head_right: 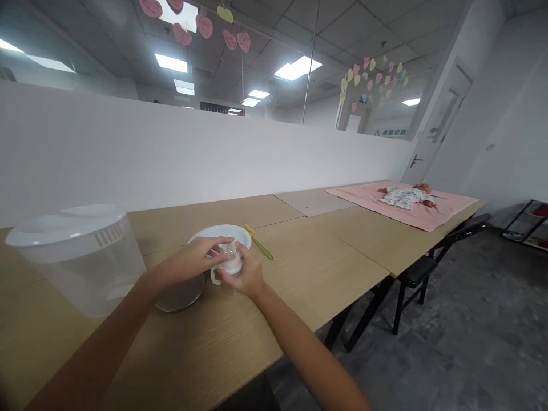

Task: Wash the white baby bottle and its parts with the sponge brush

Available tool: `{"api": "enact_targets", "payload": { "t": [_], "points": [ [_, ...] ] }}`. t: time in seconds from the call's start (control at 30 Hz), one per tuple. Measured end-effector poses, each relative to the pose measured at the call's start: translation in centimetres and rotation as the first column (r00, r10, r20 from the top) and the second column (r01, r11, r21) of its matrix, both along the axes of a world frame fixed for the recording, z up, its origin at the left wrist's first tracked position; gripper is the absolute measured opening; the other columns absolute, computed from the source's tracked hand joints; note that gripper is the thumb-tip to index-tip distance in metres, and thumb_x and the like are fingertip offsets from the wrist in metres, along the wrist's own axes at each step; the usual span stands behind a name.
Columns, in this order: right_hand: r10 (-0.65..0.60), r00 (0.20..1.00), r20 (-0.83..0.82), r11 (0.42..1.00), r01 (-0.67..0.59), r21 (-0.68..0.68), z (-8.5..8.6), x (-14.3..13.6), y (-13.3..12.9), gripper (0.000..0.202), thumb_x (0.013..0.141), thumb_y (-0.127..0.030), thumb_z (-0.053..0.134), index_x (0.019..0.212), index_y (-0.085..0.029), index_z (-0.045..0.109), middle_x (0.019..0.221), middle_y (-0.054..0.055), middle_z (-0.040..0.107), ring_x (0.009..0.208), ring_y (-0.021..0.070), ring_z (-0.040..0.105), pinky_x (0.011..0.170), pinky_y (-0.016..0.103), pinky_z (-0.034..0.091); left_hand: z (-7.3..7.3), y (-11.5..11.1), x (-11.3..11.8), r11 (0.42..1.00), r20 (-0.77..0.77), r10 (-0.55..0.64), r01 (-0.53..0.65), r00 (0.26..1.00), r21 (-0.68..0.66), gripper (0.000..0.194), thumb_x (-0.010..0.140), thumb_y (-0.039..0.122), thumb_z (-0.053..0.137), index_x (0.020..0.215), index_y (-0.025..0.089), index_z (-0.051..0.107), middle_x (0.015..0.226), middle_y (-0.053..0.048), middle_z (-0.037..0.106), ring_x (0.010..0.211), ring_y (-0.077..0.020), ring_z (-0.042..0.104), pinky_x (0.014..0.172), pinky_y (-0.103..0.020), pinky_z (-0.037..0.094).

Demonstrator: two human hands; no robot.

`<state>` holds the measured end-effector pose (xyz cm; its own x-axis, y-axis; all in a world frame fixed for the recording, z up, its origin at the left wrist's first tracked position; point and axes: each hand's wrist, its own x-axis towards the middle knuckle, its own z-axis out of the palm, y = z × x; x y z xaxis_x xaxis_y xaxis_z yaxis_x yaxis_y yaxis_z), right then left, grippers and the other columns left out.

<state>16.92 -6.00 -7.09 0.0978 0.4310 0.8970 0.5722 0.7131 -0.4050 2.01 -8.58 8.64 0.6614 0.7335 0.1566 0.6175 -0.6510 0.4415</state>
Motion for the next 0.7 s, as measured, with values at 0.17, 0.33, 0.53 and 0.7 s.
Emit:
{"api": "enact_targets", "payload": {
  "t": [0.17, 0.33, 0.53, 0.7],
  "points": [
    [0.007, 0.999, 0.036, 0.997, -0.004, -0.083, 0.4, 0.2, -0.2, 0.079, 0.066, -0.05, 0.068, 0.13, -0.018, 0.033, 0.108, 0.013, 0.064, 0.093, 0.0248, 0.065, 0.079, 0.037, 0.055, 0.2, -0.4, 0.2, 0.999, -0.026, 0.01, -0.009, 1.0, 0.045, 0.046, 0.083, 0.041, 0.043, 0.12, 0.017, 0.056, 0.105, -0.007, 0.067, 0.092, -0.0217, 0.062, 0.078, -0.028, 0.045],
    [-0.014, 0.997, 0.08, 0.999, 0.017, -0.032, 0.8, 0.1, -0.4, 0.081, 0.067, -0.05, 0.067, 0.131, -0.018, 0.031, 0.11, 0.013, 0.063, 0.097, 0.0253, 0.063, 0.081, 0.038, 0.053, 0.2, -0.4, 0.1, 0.998, -0.041, 0.037, -0.034, 0.998, 0.059, 0.05, 0.082, 0.04, 0.045, 0.123, 0.014, 0.054, 0.097, -0.009, 0.069, 0.089, -0.022, 0.062, 0.076, -0.028, 0.044],
    [-0.032, 0.997, 0.075, 0.999, 0.035, -0.035, 0.8, -0.2, -0.6, 0.081, 0.068, -0.052, 0.064, 0.132, -0.016, 0.029, 0.104, 0.013, 0.064, 0.086, 0.0238, 0.066, 0.075, 0.036, 0.054, 0.5, -1.0, 0.4, 0.994, -0.088, 0.072, -0.064, 0.994, 0.091, 0.048, 0.082, 0.039, 0.044, 0.122, 0.013, 0.055, 0.084, -0.008, 0.07, 0.08, -0.0216, 0.062, 0.069, -0.027, 0.042],
    [-0.046, 0.995, 0.09, 0.994, 0.055, -0.094, 1.0, -0.2, -0.7, 0.089, 0.068, -0.054, 0.064, 0.136, -0.013, 0.024, 0.083, 0.008, 0.066, 0.068, 0.0211, 0.064, 0.063, 0.033, 0.053, 0.2, -1.2, 0.9, 0.982, -0.119, 0.121, -0.101, 0.986, 0.16, 0.042, 0.083, 0.038, 0.044, 0.113, 0.014, 0.06, 0.091, -0.011, 0.069, 0.084, -0.0242, 0.062, 0.069, -0.028, 0.041]
  ]
}}
